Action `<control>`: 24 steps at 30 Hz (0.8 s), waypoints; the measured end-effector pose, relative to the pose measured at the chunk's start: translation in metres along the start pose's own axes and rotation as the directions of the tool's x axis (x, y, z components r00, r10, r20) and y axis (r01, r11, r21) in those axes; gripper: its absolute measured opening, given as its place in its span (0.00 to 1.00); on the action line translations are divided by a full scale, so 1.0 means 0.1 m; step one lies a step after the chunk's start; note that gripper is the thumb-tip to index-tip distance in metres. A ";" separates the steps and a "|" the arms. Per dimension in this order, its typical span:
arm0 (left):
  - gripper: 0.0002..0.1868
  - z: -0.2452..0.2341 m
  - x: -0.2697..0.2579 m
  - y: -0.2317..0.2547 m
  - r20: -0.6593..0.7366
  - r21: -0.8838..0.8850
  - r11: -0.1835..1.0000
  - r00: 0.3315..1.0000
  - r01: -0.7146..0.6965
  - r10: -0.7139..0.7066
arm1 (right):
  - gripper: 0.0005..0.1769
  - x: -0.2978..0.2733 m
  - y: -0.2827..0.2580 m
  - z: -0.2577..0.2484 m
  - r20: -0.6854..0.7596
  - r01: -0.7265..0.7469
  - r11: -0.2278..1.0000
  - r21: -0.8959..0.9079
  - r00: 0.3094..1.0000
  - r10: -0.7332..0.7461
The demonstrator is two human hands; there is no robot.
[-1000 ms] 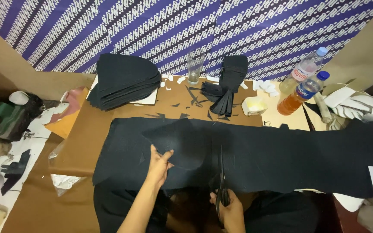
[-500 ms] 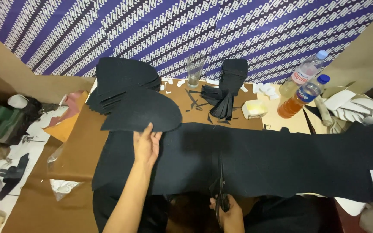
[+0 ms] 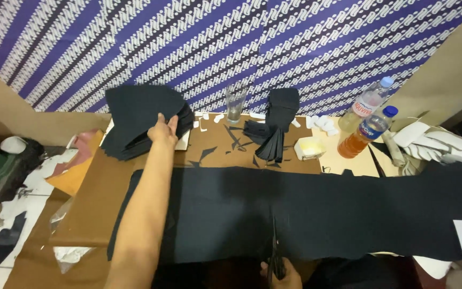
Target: The person uses shears to cut a large piece of black fabric into curved shapes on a work table. They repeatedly cut along marked outlines, remove the cut pieces, and stack them on the left side of the table.
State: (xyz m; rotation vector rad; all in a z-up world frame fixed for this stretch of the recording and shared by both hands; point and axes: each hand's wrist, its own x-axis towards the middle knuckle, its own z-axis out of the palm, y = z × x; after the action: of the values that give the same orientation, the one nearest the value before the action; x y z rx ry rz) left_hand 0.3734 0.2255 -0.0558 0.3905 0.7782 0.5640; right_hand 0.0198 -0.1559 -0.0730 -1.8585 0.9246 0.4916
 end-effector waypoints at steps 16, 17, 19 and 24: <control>0.10 -1.72 -1.35 -0.77 0.311 0.892 0.444 0.832 -0.089 -0.459 | 0.15 -0.09 -0.10 -0.23 0.091 -0.066 0.995 0.069 0.994 0.059; 0.05 -2.02 -1.51 -0.91 0.307 0.933 0.336 0.780 -0.131 -0.546 | 0.15 -0.07 -0.04 -0.25 0.085 -0.010 0.998 0.061 0.996 0.005; 0.08 -2.33 -1.93 -1.05 0.327 0.918 0.370 0.801 -0.144 -0.501 | 0.18 -0.22 -0.19 -0.35 0.106 -0.029 0.999 0.029 0.994 0.026; 0.27 -2.10 -2.95 -1.08 0.094 0.958 0.270 0.781 0.098 -0.618 | 0.20 -0.11 0.01 -0.33 0.141 0.026 0.979 0.200 0.988 -0.055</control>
State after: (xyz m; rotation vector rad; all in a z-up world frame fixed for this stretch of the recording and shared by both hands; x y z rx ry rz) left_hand 0.0818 -0.0124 -0.0889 1.3348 0.6095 -0.5530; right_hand 0.0101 -0.1808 -0.0509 -1.6360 0.8052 0.4859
